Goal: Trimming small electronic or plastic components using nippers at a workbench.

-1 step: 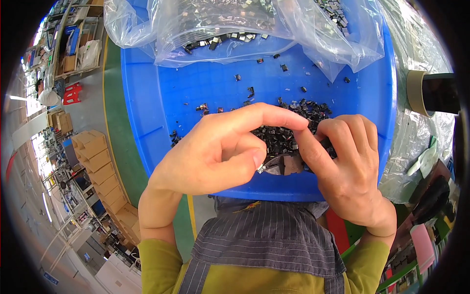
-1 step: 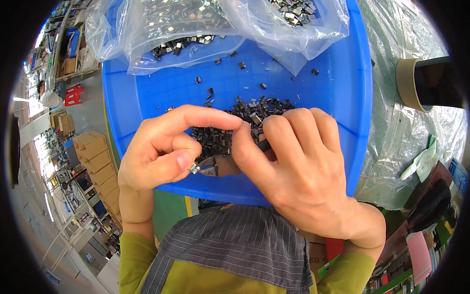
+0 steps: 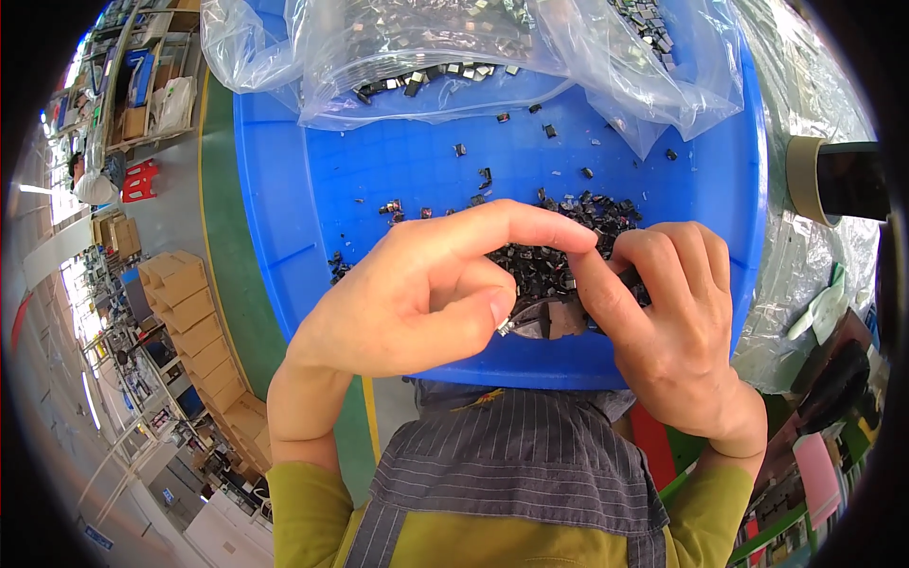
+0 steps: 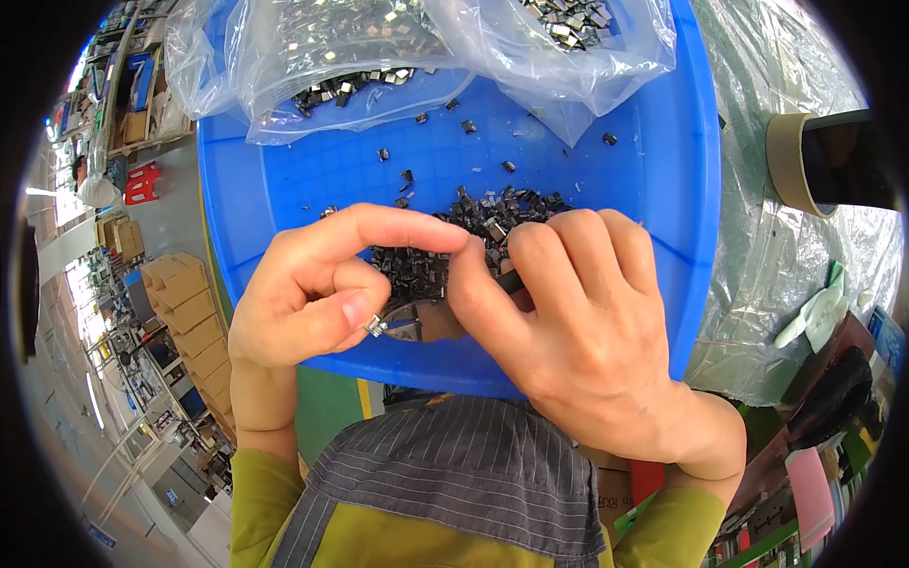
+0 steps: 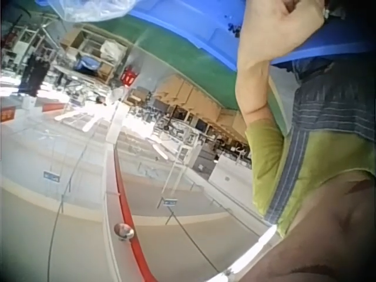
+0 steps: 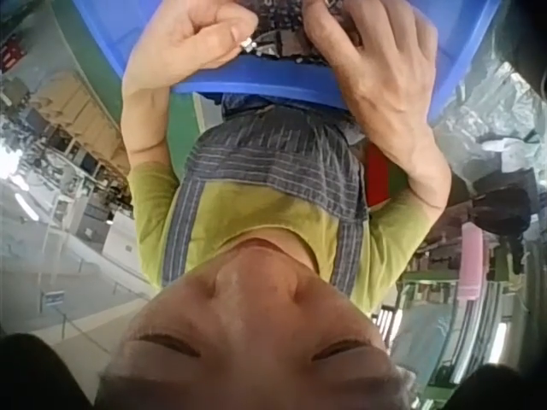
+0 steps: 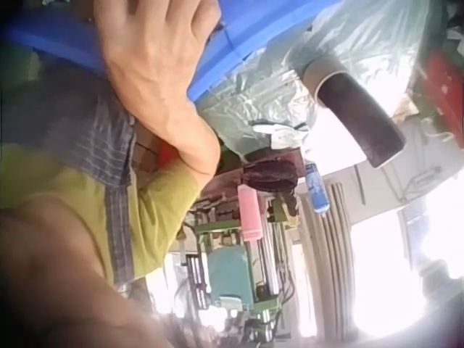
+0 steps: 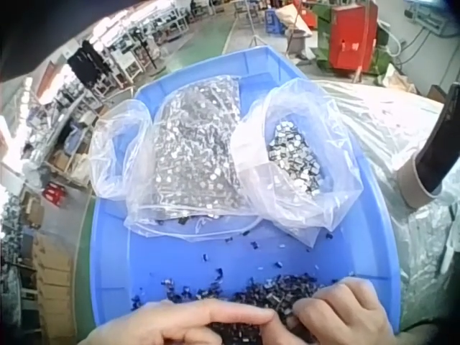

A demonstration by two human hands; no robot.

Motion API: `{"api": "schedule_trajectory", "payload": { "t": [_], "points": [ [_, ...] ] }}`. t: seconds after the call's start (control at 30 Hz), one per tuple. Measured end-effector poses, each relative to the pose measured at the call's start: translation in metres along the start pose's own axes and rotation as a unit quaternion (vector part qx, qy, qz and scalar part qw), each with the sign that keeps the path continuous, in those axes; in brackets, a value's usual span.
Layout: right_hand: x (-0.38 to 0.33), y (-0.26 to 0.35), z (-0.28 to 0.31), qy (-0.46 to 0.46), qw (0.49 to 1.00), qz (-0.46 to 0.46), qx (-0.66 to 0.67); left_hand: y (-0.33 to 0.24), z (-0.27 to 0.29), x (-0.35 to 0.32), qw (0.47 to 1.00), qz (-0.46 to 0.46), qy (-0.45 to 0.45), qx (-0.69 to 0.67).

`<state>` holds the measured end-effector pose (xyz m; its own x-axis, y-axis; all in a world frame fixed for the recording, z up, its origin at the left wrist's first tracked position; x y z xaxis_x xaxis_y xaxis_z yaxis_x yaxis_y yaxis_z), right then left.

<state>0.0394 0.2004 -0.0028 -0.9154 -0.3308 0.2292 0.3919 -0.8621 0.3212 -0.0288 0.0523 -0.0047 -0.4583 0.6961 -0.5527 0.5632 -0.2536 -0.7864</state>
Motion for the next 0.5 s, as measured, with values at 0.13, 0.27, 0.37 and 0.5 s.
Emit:
{"api": "schedule_trajectory", "payload": {
  "t": [0.13,0.27,0.37,0.5],
  "points": [
    [0.0009,-0.0002,0.0007,0.019,1.000,-0.011,0.003,-0.0004,0.0001,0.0023,1.000,0.002,-0.002,0.012],
    [0.0005,0.0005,-0.0025,0.048,0.999,-0.007,-0.008,0.0019,0.0017,0.0011,1.000,0.006,0.002,0.004],
    [0.0003,0.0003,-0.0035,0.062,0.998,-0.009,-0.008,0.0025,0.0005,0.0018,1.000,0.005,0.004,0.003],
    [0.0010,0.0006,-0.0053,0.064,0.998,-0.011,-0.016,0.0029,0.0004,0.0022,1.000,0.012,-0.002,-0.015]
  ]
}}
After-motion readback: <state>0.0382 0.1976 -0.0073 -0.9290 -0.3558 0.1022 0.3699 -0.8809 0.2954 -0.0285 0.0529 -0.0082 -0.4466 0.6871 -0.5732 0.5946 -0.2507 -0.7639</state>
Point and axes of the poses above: each hand's wrist, its own x-axis towards the middle knuckle, its own z-axis out of the back of the hand, y = z × x, the point moved 5 cm from there along x, towards the middle knuckle, and after that the axes turned 5 degrees about -x, right-handed, at the moved point
